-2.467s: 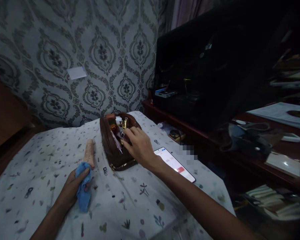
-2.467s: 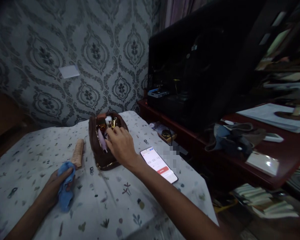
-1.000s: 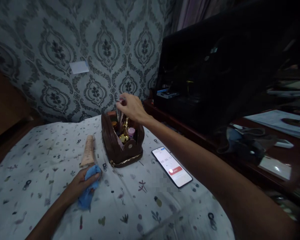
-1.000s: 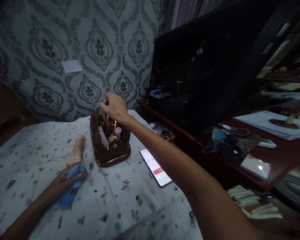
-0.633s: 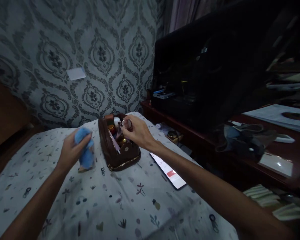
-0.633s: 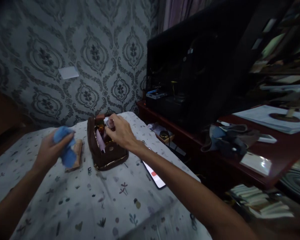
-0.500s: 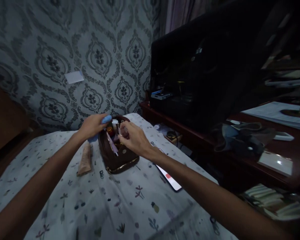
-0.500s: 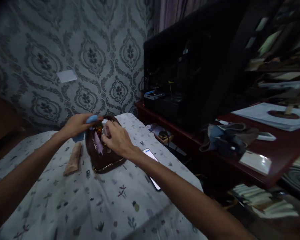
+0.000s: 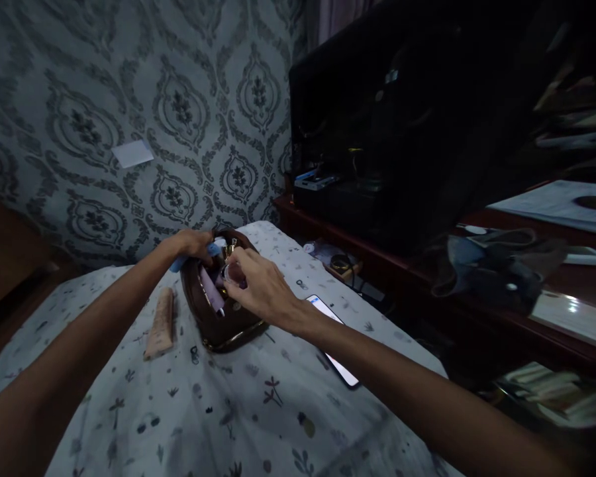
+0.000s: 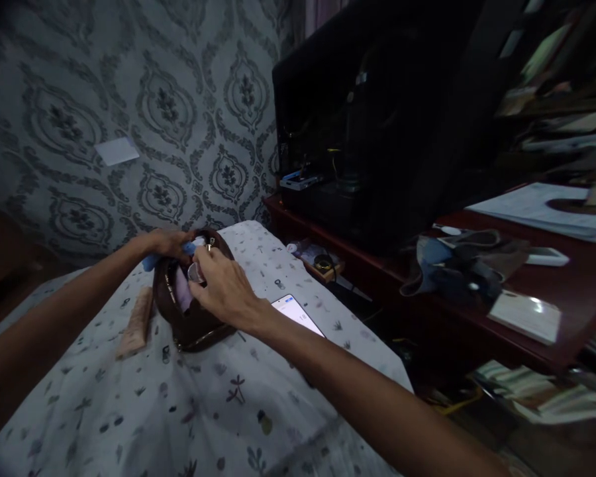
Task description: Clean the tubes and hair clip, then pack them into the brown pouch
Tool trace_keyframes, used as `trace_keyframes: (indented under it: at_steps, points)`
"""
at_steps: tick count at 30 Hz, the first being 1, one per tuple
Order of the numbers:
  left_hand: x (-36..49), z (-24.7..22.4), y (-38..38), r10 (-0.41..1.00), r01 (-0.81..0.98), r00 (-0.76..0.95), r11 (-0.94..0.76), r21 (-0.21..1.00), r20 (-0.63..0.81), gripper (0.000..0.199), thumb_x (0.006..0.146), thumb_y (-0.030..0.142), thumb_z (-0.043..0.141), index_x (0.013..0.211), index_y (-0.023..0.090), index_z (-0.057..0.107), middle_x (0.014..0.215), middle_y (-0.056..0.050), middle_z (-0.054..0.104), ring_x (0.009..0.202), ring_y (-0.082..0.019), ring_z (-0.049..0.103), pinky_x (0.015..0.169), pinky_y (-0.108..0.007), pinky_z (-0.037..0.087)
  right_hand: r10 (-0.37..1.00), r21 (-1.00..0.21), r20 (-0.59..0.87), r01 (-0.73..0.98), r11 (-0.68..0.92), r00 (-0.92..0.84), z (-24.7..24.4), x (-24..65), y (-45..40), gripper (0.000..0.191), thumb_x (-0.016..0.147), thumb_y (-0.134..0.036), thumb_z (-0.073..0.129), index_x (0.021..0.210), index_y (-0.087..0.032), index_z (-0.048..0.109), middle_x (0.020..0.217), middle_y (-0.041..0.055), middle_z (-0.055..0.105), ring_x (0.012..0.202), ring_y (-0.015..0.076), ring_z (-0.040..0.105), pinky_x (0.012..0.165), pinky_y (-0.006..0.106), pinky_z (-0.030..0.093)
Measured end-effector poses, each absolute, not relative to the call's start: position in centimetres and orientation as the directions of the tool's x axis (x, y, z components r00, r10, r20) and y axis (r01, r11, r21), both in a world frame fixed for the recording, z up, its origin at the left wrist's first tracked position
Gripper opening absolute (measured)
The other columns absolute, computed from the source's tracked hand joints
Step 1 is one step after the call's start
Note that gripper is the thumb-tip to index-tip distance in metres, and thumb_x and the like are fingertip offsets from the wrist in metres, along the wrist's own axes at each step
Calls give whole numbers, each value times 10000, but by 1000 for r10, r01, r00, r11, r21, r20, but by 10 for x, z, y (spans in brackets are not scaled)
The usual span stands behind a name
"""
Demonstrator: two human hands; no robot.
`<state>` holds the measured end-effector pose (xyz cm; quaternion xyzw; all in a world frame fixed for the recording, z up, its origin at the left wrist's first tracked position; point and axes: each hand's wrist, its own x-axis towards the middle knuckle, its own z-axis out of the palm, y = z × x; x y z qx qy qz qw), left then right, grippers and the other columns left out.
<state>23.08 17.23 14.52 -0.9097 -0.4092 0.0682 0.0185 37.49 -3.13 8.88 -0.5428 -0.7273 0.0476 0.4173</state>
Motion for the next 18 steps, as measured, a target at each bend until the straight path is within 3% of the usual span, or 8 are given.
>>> trace_keyframes:
  at_steps: [3, 6, 9, 14, 18]
  points:
    - [233, 149, 169, 781, 737, 597, -624, -259, -183, 553, 594, 396, 807, 1108, 216, 713, 1009, -114, 762, 950, -316, 679, 792, -335, 502, 823, -538, 568, 743, 399, -30, 85, 373, -29, 140, 860, -164, 590, 981, -207, 532, 928, 28, 606, 805, 183, 580, 720, 290, 443]
    - [234, 148, 167, 789, 722, 596, -607, -331, -147, 604, 610, 334, 796, 1195, 234, 689, 1069, -139, 756, 1011, -337, 679, 835, -356, 505, 832, -553, 555, 742, 379, -12, 83, 369, -26, 132, 881, -153, 565, 1001, -196, 531, 965, 46, 606, 840, 192, 589, 745, 297, 457]
    - [232, 144, 166, 795, 729, 592, -599, -332, -133, 668, 601, 311, 802, 1251, 247, 662, 1090, -143, 755, 1031, -343, 683, 869, -371, 506, 865, -527, 498, 772, 356, -59, 83, 362, -23, 169, 912, -152, 545, 1080, -173, 539, 1060, 81, 613, 887, 204, 607, 781, 315, 480]
    - [230, 143, 166, 823, 760, 548, -565, -320, -152, 791, 590, 369, 831, 1340, 253, 605, 1143, -163, 746, 1044, -362, 679, 885, -409, 506, 895, -370, 382, 848, 379, -233, 87, 352, -19, 204, 934, -245, 592, 1122, -165, 593, 1141, 115, 630, 970, 241, 637, 836, 353, 513]
    - [226, 145, 171, 815, 763, 564, -577, -290, -137, 733, 569, 327, 837, 1274, 259, 646, 1113, -153, 753, 1002, -349, 681, 855, -406, 513, 907, -265, 327, 895, 358, -266, 90, 347, -19, 198, 946, -207, 525, 1089, -167, 655, 1145, 129, 654, 1011, 274, 651, 841, 381, 532]
